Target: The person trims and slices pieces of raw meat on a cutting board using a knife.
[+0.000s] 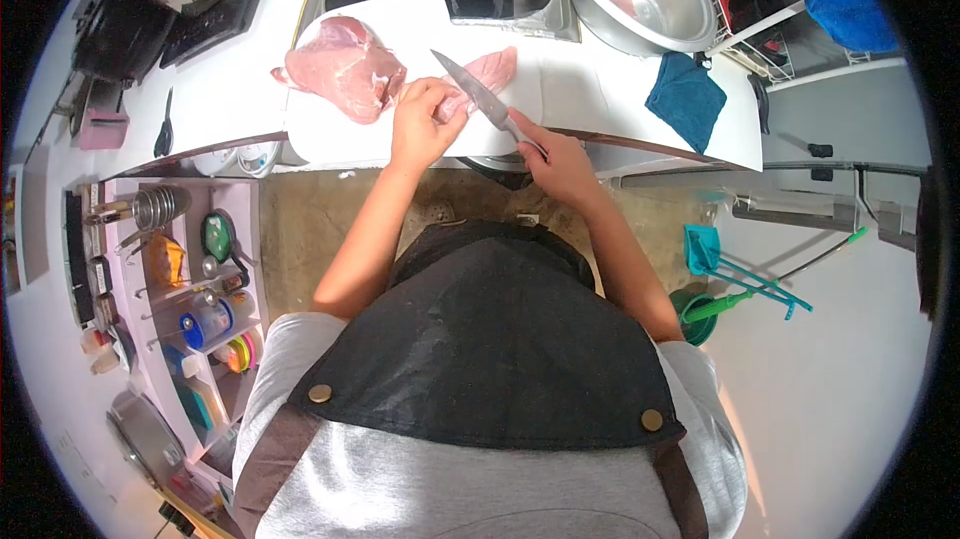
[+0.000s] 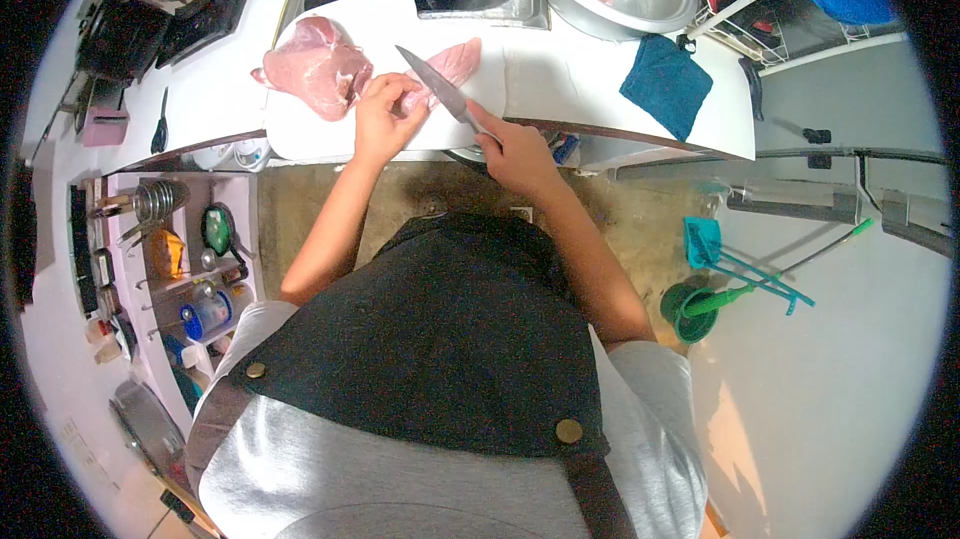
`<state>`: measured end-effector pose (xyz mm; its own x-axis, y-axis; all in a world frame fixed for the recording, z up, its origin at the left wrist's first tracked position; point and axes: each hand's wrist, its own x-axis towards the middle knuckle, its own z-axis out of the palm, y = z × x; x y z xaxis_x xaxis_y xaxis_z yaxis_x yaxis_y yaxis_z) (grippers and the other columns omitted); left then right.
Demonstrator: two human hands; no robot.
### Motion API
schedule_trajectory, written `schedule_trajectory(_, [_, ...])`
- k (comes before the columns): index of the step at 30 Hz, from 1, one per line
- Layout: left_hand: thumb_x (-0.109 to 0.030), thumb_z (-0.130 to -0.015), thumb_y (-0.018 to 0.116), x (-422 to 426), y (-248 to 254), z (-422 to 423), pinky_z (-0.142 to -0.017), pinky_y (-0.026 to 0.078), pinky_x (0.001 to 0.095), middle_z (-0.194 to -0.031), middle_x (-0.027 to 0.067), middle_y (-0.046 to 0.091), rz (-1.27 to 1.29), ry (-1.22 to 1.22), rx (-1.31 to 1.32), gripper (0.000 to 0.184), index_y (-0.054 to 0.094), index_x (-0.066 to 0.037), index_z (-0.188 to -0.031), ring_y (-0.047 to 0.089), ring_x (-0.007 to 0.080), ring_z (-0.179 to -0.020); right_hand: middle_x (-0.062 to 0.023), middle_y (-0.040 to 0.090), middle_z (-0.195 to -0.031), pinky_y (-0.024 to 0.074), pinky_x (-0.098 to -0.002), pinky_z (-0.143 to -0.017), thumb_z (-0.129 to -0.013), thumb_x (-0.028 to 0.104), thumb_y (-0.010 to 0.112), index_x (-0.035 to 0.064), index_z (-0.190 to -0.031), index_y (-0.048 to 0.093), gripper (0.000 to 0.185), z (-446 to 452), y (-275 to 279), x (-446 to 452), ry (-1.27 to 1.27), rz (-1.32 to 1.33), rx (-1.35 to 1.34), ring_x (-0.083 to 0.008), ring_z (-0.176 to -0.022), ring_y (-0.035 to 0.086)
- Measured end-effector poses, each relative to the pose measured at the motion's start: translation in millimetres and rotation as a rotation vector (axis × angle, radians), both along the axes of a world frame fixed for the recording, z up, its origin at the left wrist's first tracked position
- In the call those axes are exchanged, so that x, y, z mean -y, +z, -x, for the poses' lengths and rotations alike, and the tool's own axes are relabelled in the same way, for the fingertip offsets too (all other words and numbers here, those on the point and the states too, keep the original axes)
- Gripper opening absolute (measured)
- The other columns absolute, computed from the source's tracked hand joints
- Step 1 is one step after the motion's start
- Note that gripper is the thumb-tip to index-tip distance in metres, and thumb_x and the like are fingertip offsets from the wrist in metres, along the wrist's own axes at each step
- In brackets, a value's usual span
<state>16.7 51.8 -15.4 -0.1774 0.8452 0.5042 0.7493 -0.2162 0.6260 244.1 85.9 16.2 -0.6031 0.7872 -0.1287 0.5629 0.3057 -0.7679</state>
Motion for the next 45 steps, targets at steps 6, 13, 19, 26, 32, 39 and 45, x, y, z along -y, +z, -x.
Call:
schedule_trajectory(6, [-0.011,-0.069,0.073,0.8,0.1,3.2,-0.077,0.049,0.0333,-0.091,0.0084,0.065,0.019,-0.008,0.02,0.021,0.067,-0.007,-0.089,0.061,0.0241,-0.088,-0.0224,0.065,-0.086,0.0491,-0.0478,-0.074,-0.088,0.02,0.054,0.0259,-0.134,0.048,0.047,8.9,0.5,-1.9,0.0,-0.095,-0.007,-0.0424,-0.079,0.062])
schedule_trajectory(13, [-0.013,-0.067,0.072,-0.1,3.0,6.3,-0.076,0.048,0.0356,-0.09,0.0099,0.063,0.05,-0.021,0.037,0.02,0.066,-0.005,-0.083,0.06,0.0274,-0.087,-0.0223,0.064,-0.081,0.0494,-0.0484,-0.069,-0.085,0.015,0.054,0.0227,-0.131,0.052,0.047,5.6,7.4,-5.8,0.047,-0.159,0.016,-0.0412,-0.072,0.063])
schedule_trajectory(19, [-0.012,-0.066,0.072,0.7,1.3,2.6,-0.075,0.049,0.0347,-0.09,0.01,0.063,0.09,0.013,0.071,0.02,0.065,-0.004,-0.082,0.06,0.0264,-0.086,-0.0222,0.064,-0.076,0.0491,-0.0499,-0.07,-0.084,0.014,0.054,0.0203,-0.129,0.054,0.045,2.6,12.2,-2.3,0.063,-0.155,0.08,-0.0412,-0.071,0.062])
schedule_trajectory(26, [-0.011,-0.066,0.072,1.0,4.2,3.2,-0.075,0.049,0.0345,-0.089,0.0096,0.064,0.041,0.011,0.032,0.018,0.065,-0.005,-0.081,0.061,0.0257,-0.086,-0.0209,0.063,-0.074,0.0487,-0.0409,-0.064,-0.084,0.008,0.055,0.0176,-0.124,0.06,0.041,19.4,6.1,-8.6,0.039,-0.251,0.017,-0.0387,-0.066,0.062])
schedule_trajectory(32, [-0.011,-0.065,0.072,0.8,4.6,2.6,-0.076,0.049,0.0346,-0.087,0.0086,0.065,0.111,0.02,0.06,0.016,0.064,-0.005,-0.077,0.061,0.0256,-0.085,-0.0221,0.064,-0.078,0.0496,-0.0515,-0.072,-0.085,0.016,0.053,0.0203,-0.13,0.052,0.046,-2.0,9.9,6.1,0.056,-0.102,0.058,-0.0433,-0.072,0.062])
schedule_trajectory(39, [-0.013,-0.063,0.07,-1.8,2.2,3.8,-0.075,0.048,0.0364,-0.081,0.0086,0.061,0.014,0.035,-0.004,0.016,0.062,-0.006,-0.074,0.058,0.0282,-0.082,-0.0229,0.064,-0.079,0.0502,-0.0512,-0.072,-0.085,0.016,0.052,0.0216,-0.131,0.051,0.047,-3.9,11.3,11.6,0.065,-0.147,0.129,-0.0435,-0.072,0.062])
schedule_trajectory(45, [-0.012,-0.062,0.07,-1.0,3.0,3.7,-0.075,0.048,0.0364,-0.077,0.0086,0.062,-0.003,-0.003,0.02,0.014,0.061,-0.006,-0.071,0.06,0.0278,-0.081,-0.0237,0.064,-0.08,0.0499,-0.0527,-0.069,-0.085,0.015,0.051,0.0217,-0.131,0.051,0.047,22.9,-1.0,5.2,0.046,-0.178,0.146,-0.0438,-0.071,0.062])
